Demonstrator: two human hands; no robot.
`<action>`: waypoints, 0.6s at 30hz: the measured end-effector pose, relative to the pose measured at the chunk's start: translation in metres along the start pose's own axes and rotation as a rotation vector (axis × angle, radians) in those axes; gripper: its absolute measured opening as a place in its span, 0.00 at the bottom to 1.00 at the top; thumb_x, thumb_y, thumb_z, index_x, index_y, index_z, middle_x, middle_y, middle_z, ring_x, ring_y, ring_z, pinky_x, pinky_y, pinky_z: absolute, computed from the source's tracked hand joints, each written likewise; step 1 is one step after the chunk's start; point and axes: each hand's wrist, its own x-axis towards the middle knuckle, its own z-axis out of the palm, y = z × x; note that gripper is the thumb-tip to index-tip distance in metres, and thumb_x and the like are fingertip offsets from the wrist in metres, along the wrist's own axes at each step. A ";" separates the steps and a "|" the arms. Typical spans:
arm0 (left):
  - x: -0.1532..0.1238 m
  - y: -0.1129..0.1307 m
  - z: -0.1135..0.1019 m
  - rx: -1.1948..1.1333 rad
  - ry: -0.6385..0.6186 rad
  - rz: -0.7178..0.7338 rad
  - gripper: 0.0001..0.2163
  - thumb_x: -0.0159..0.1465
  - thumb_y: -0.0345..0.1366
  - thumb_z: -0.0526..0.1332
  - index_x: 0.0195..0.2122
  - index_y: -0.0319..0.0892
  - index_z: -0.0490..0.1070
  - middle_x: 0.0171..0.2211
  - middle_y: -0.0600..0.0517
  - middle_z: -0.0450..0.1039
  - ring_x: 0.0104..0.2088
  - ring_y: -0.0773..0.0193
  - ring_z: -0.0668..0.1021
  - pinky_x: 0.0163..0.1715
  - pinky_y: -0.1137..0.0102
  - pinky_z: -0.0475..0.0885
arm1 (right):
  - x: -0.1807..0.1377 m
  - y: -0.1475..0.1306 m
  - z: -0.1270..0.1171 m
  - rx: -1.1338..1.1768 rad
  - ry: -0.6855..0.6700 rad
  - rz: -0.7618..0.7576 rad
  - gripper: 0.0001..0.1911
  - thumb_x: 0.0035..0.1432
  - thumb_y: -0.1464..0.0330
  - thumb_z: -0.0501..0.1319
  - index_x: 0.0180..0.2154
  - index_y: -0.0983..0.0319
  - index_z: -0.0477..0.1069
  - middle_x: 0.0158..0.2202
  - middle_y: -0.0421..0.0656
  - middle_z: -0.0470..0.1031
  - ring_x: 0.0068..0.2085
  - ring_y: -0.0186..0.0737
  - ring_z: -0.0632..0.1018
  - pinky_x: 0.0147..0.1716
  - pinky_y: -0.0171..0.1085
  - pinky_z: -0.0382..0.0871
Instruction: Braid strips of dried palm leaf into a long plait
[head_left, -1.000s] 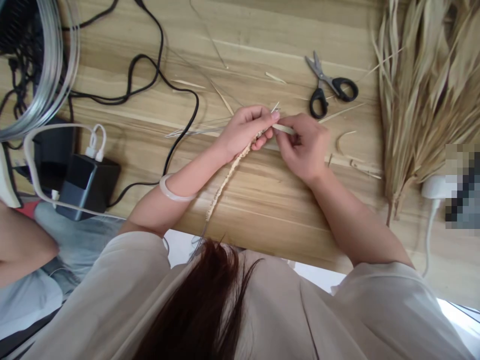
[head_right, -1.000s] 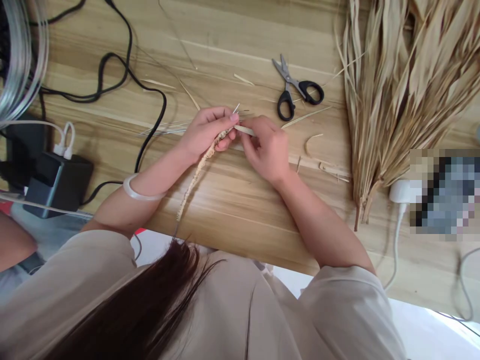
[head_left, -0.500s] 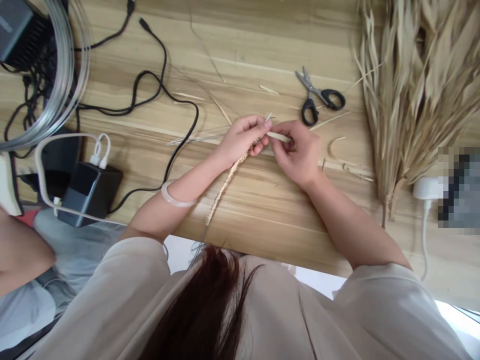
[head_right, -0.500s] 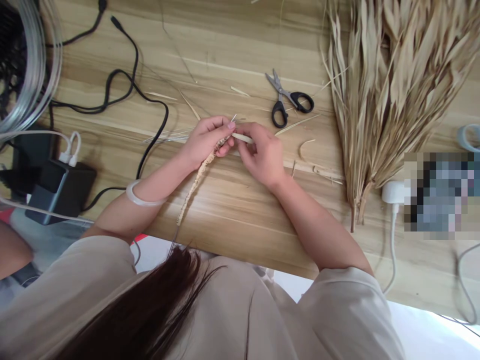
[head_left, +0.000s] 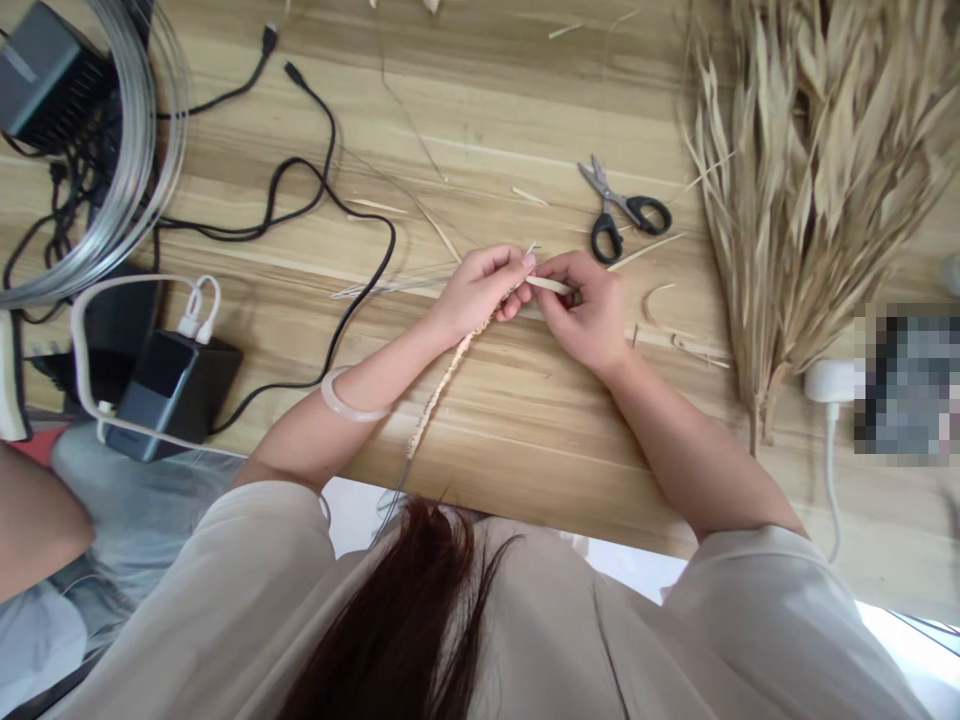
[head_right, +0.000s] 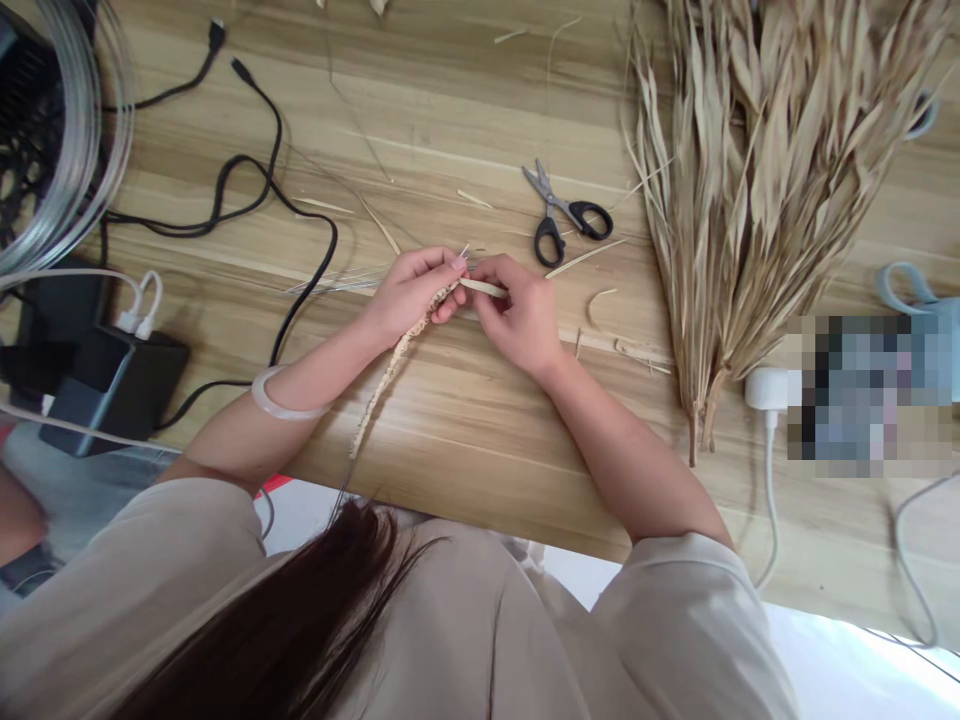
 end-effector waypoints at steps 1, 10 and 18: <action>0.000 0.000 0.000 0.006 -0.006 0.007 0.13 0.62 0.40 0.60 0.26 0.37 0.64 0.19 0.57 0.67 0.15 0.79 0.68 0.15 0.81 0.57 | 0.000 0.000 0.000 0.002 -0.005 0.003 0.06 0.58 0.66 0.56 0.35 0.61 0.70 0.28 0.39 0.73 0.27 0.32 0.72 0.28 0.33 0.67; 0.000 -0.001 -0.001 0.051 -0.039 0.055 0.14 0.63 0.41 0.59 0.25 0.37 0.63 0.19 0.57 0.67 0.15 0.80 0.66 0.15 0.80 0.58 | 0.002 -0.002 -0.001 0.000 -0.024 0.015 0.06 0.57 0.67 0.56 0.33 0.61 0.70 0.27 0.39 0.73 0.25 0.30 0.69 0.27 0.33 0.64; 0.000 -0.002 -0.001 0.006 -0.034 0.047 0.13 0.62 0.40 0.60 0.25 0.37 0.64 0.19 0.56 0.67 0.15 0.79 0.66 0.15 0.80 0.57 | 0.001 -0.002 -0.001 0.001 -0.035 0.010 0.06 0.58 0.67 0.56 0.33 0.61 0.69 0.26 0.38 0.72 0.24 0.30 0.68 0.27 0.33 0.63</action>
